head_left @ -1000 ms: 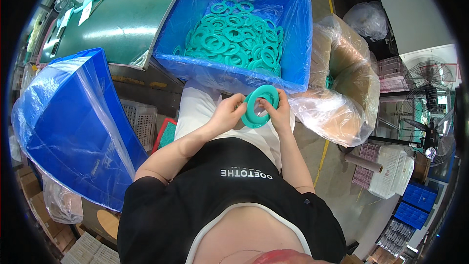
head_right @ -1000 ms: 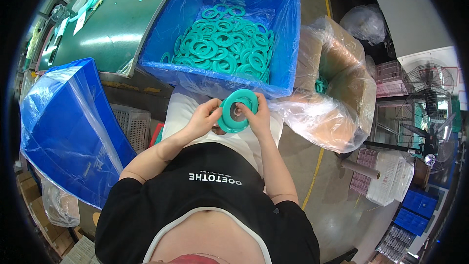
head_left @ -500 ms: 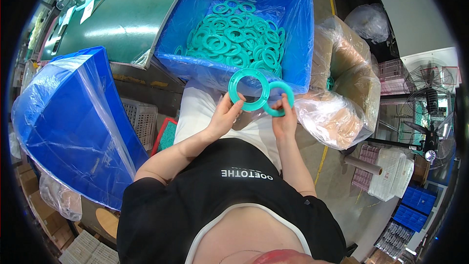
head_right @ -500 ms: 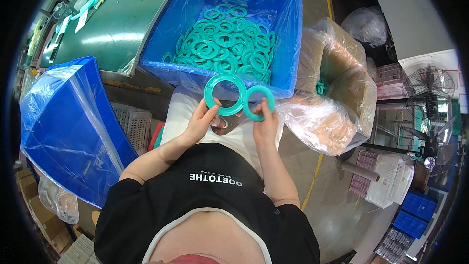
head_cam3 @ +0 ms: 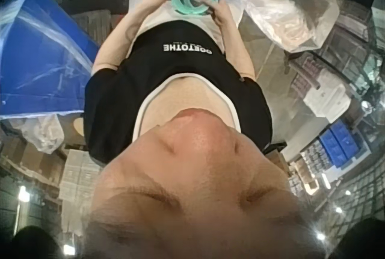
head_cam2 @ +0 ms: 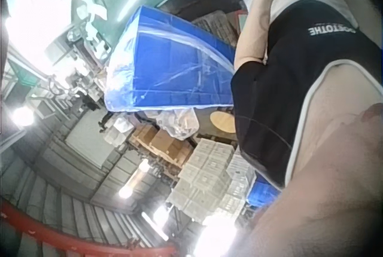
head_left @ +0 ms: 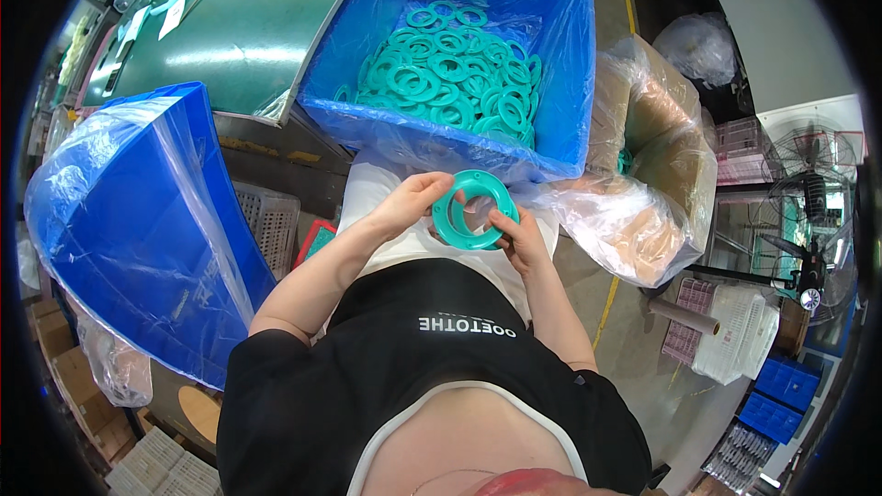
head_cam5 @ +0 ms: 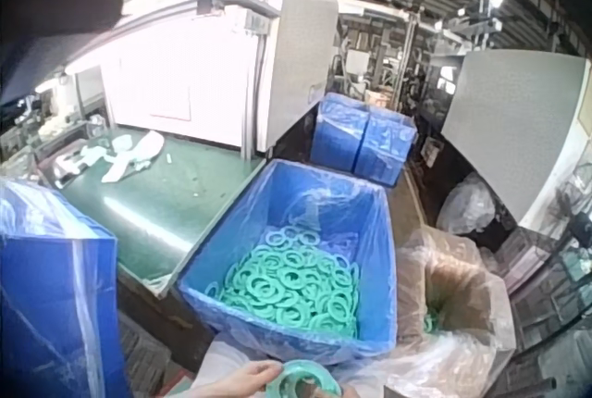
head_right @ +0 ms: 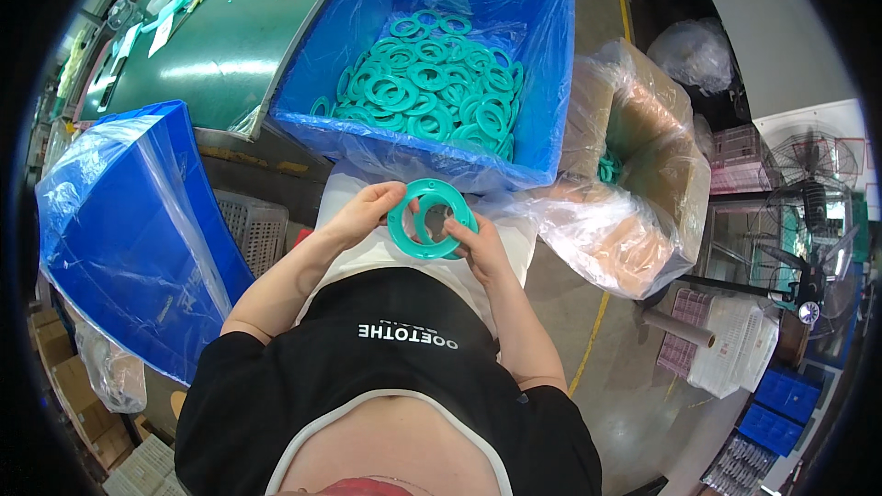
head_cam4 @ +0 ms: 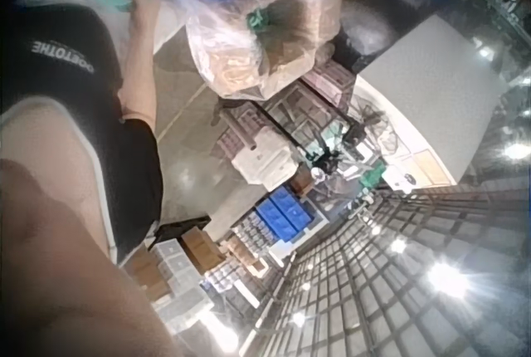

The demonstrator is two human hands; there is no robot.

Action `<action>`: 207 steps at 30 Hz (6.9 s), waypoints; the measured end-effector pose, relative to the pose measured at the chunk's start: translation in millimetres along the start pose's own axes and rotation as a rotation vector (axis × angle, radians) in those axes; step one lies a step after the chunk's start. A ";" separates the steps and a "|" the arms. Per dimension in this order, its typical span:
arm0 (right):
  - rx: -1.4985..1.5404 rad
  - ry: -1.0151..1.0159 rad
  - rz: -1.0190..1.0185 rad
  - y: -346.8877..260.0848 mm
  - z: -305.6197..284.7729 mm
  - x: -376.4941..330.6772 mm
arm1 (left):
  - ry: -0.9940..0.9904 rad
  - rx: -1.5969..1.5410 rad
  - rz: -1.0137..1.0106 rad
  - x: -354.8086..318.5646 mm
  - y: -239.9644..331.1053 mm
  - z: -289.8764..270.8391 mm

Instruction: Picking up green plastic rings from a bin, inspecting them, and counting/sorting them in a manufacturing facility.

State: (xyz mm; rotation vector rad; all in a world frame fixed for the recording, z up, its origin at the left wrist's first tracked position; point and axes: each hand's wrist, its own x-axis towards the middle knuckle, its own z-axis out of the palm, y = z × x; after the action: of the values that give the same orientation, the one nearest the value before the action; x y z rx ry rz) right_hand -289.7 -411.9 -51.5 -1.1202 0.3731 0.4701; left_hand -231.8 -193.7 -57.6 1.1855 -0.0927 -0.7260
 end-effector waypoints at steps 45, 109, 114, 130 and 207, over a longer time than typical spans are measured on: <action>-0.201 0.080 -0.231 -4.5 -1.2 20.0 | 0.055 0.170 -0.047 1.2 6.8 2.8; -1.138 0.587 -0.729 -145.4 -199.1 136.0 | 0.961 1.496 0.834 -61.7 123.3 -181.3; -1.307 0.317 -0.848 -138.8 -50.4 159.8 | 0.949 1.774 0.174 37.3 148.3 -243.4; -2.165 -0.412 -0.325 -8.4 -119.8 349.9 | 1.045 1.779 0.143 91.3 159.9 -231.4; -0.981 -0.234 0.192 23.7 -63.7 347.2 | 1.104 1.796 0.167 88.5 152.0 -240.7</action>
State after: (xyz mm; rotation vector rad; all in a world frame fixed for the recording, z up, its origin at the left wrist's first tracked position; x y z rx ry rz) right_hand -13.1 -402.5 -271.7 -1.9562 0.0171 1.0005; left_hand 11.1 -21.1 -48.9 3.0636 0.1342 0.5241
